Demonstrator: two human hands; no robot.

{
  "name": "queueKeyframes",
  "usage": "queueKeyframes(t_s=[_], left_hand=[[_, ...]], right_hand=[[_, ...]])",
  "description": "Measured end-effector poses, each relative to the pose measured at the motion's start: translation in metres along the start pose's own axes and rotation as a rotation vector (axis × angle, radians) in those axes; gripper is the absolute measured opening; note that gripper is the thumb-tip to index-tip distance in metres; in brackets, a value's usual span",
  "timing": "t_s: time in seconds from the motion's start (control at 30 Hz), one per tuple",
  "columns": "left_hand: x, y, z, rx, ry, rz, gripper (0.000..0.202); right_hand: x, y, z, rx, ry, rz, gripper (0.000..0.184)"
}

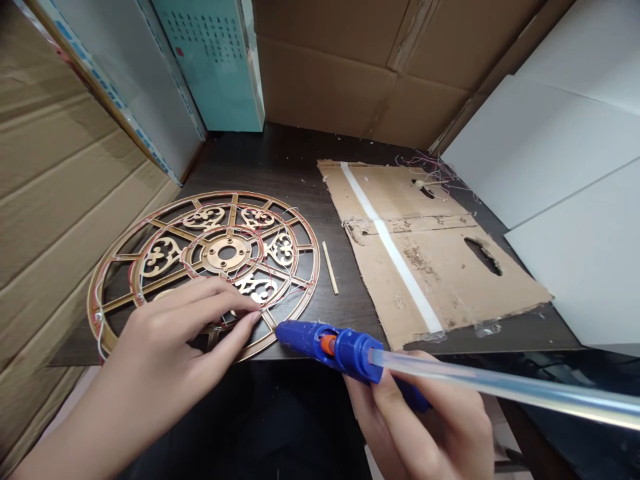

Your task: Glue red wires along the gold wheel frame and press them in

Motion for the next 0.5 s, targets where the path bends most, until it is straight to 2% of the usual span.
queueKeyframes(t_s=[0.17, 0.3, 0.5], left_hand=[[0.000, 0.001, 0.001, -0.004, 0.008, -0.010, 0.017], [0.001, 0.000, 0.000, 0.000, -0.001, -0.024, 0.016], [0.000, -0.001, 0.000, -0.006, 0.006, -0.019, 0.017]], right_hand=[[-0.004, -0.002, -0.002, -0.017, 0.082, -0.020, 0.029], [-0.008, -0.001, -0.004, -0.029, 0.166, -0.040, 0.034], [-0.017, 0.002, -0.003, -0.008, 0.268, -0.035, 0.029]])
Point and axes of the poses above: each hand's wrist, its own z-axis away from the middle knuckle, its own y-axis out of the back of the hand, x = y × z, the point moved 10 cm from there along -z, towards the middle knuckle, and after that the axes turned 12 degrees about x, right-handed, at the moved point
